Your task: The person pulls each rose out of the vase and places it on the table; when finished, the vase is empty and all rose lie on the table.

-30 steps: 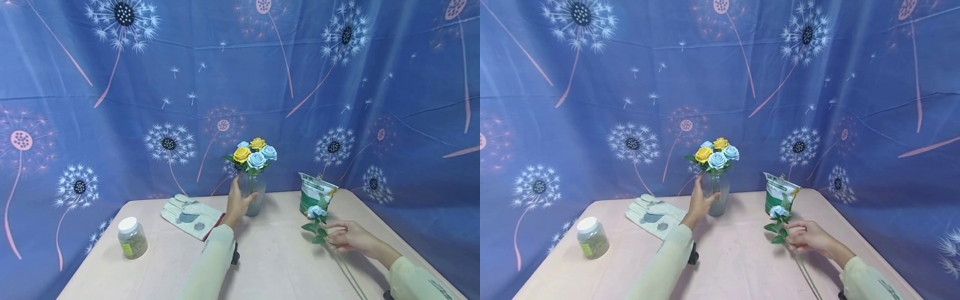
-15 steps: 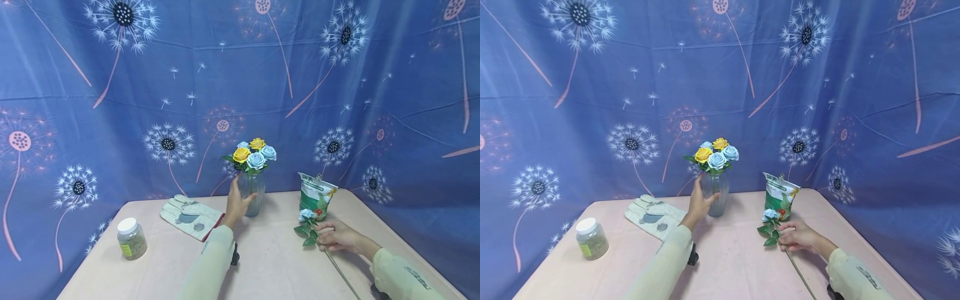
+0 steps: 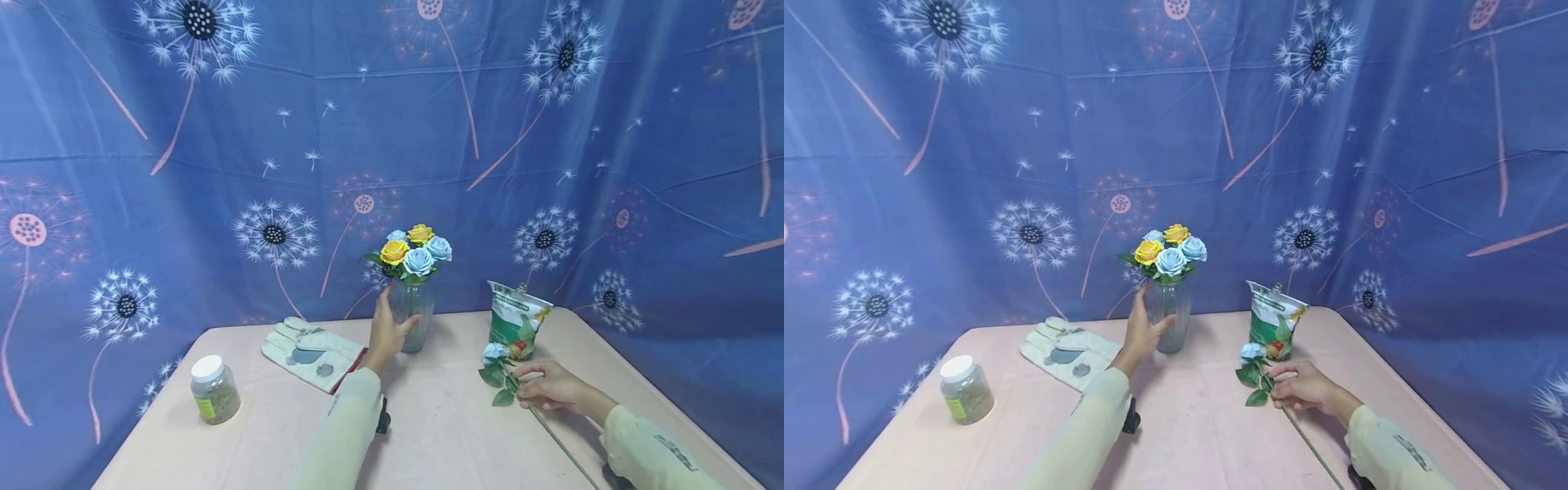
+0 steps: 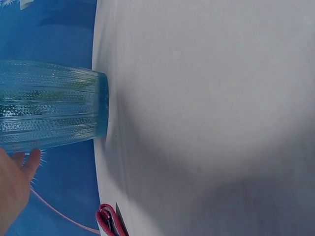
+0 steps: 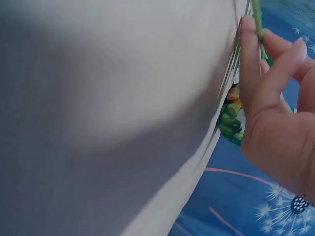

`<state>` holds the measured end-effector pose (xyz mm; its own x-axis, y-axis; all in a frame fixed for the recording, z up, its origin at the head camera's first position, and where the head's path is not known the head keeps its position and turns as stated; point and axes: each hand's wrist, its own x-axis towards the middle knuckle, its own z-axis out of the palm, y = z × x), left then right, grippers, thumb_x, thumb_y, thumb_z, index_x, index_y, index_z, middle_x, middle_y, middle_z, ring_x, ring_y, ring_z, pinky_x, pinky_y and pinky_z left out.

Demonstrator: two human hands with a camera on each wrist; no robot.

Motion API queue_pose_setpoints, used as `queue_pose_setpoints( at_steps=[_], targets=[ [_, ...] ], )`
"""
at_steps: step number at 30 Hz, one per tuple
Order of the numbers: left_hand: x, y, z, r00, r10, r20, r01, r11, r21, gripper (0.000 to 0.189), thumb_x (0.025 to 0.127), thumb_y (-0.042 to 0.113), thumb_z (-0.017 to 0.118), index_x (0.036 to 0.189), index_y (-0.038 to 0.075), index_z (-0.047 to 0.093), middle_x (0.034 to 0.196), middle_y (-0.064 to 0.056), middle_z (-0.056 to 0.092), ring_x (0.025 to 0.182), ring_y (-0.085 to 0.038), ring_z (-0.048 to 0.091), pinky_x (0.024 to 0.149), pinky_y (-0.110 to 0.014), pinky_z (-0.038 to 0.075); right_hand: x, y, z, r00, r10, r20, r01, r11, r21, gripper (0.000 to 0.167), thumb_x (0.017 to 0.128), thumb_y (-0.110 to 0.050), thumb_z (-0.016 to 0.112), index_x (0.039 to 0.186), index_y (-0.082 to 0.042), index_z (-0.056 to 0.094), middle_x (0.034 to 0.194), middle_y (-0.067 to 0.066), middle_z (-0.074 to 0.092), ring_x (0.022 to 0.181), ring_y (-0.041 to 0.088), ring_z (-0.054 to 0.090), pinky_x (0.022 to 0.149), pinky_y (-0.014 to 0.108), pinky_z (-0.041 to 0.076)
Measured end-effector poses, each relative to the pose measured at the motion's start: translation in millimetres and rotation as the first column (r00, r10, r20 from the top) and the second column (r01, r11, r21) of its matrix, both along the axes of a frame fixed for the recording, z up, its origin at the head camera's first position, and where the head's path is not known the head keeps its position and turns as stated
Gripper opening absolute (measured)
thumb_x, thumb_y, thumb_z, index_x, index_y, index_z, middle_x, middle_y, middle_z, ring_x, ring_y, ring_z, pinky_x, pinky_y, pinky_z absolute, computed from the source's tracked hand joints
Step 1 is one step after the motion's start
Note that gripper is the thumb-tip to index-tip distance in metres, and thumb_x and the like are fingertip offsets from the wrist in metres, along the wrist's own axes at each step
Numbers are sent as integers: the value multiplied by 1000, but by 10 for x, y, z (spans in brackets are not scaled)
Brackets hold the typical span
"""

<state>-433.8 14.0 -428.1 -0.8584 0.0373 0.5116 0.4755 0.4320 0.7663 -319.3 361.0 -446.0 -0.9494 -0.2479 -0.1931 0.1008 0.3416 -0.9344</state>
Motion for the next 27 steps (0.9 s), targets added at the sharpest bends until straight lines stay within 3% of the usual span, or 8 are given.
queue_pose_setpoints(
  at_steps=[6, 13, 19, 21, 23, 27],
  targets=[
    [-4, -2, 0, 1000, -11, -13, 11, 1000, -2, 90, 86, 41, 75, 155, 22, 22, 156, -10, 33, 142, -31, 35, 112, -50, 35, 52, -76, 33, 988, -137, -68, 148, 972, 183, 38, 82, -8, 75, 114, 6, 60, 76, 7, 72, 65, 16, 68, 46, 20, 44],
    [2, -11, -10, 1000, -11, -5, 11, 1000, -6, 90, 86, 43, 74, 156, 23, 21, 157, -9, 32, 142, -32, 35, 111, -51, 36, 84, -81, 31, 993, -89, -83, 106, 971, 216, 37, 83, -7, 75, 112, 9, 60, 73, 5, 70, 60, 15, 66, 49, 24, 51],
    [11, -20, -8, 1000, -10, 13, 10, 1000, -17, 90, 86, 43, 74, 156, 23, 20, 157, -8, 32, 142, -31, 35, 112, -50, 35, 84, -117, 100, 980, -141, -142, 171, 958, 230, 36, 83, -7, 74, 111, 11, 58, 77, 8, 69, 57, 17, 64, 45, 27, 46],
    [12, -20, -4, 1000, -10, 17, 10, 1000, -20, 90, 87, 43, 74, 156, 23, 20, 157, -8, 32, 143, -30, 34, 112, -49, 35, 80, -149, 158, 968, -164, -187, 208, 947, 246, 35, 82, -2, 70, 112, 11, 59, 77, 9, 67, 51, 15, 57, 42, 25, 40],
    [13, -20, 2, 1000, -10, 14, 10, 1000, -20, 90, 87, 42, 74, 156, 22, 20, 157, -8, 32, 143, -30, 34, 112, -49, 35, 79, -195, 215, 948, -172, -269, 247, 930, 273, 33, 81, 0, 68, 111, 12, 60, 77, 10, 67, 51, 15, 57, 42, 26, 43],
    [15, -21, 3, 1000, 2, 21, -1, 999, -37, 91, 87, 43, 74, 156, 22, 19, 158, -7, 31, 143, -29, 35, 113, -48, 35, 72, -333, 304, 871, -165, -462, 342, 879, 332, 21, 84, -1, 67, 104, 8, 66, 82, 9, 69, 68, 20, 64, 55, 30, 54]
  ],
)
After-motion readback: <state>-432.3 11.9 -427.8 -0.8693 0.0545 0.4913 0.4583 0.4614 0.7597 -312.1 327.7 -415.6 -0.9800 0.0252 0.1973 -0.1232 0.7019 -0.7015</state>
